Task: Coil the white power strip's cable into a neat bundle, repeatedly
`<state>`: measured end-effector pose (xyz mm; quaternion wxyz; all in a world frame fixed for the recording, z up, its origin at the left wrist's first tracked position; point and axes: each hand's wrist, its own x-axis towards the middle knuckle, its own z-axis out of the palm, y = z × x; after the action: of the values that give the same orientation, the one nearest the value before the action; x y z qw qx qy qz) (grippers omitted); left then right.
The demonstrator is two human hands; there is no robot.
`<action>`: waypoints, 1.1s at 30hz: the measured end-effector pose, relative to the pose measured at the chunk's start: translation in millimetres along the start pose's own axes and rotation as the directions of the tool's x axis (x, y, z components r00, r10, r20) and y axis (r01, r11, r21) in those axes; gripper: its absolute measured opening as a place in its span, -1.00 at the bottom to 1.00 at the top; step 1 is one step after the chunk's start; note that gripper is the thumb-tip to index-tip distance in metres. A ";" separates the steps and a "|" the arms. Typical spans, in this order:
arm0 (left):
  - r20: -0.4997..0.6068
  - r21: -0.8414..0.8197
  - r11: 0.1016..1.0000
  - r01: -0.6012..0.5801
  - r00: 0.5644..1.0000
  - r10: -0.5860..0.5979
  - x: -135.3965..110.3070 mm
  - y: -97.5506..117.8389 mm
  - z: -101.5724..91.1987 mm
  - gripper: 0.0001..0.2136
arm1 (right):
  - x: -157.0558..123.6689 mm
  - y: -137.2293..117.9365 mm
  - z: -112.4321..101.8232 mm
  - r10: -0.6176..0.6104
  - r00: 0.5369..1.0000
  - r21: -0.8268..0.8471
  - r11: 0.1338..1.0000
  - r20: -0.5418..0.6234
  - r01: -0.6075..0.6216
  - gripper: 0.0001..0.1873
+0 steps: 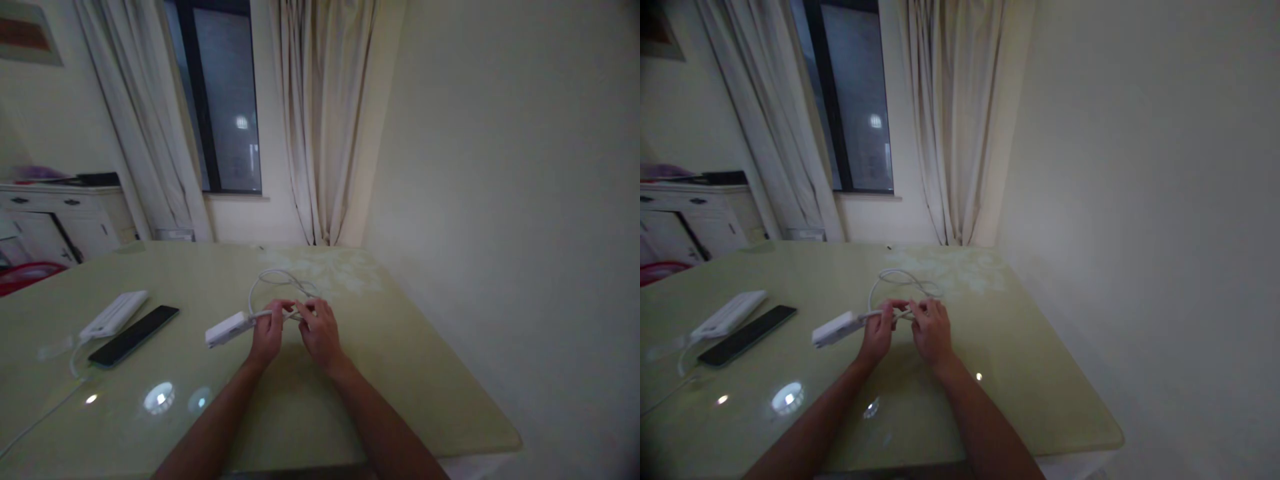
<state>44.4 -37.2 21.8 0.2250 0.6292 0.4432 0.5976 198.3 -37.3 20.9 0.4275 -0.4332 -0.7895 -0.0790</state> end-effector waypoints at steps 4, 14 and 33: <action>0.028 0.036 0.999 -0.020 0.999 0.019 8.8 -6.8 -10.2 -0.55 | 1.1 5.3 -1.5 -0.031 0.989 0.074 0.997 0.147 0.021 -0.59; 0.286 0.024 0.984 0.176 0.942 -0.175 21.3 -9.9 -30.6 -0.55 | 3.3 12.8 -11.1 -0.338 0.922 0.123 0.940 0.191 0.319 -0.64; 0.580 -0.085 0.963 0.256 0.799 -0.161 18.7 -8.2 -38.4 -0.70 | -6.8 -10.3 -16.9 -0.659 0.750 0.105 0.743 -0.063 0.661 -0.65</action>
<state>3.4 -27.0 32.6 0.4605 0.7056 0.3735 0.3880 202.6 -56.1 28.9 0.4058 -0.0985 -0.8903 -0.1817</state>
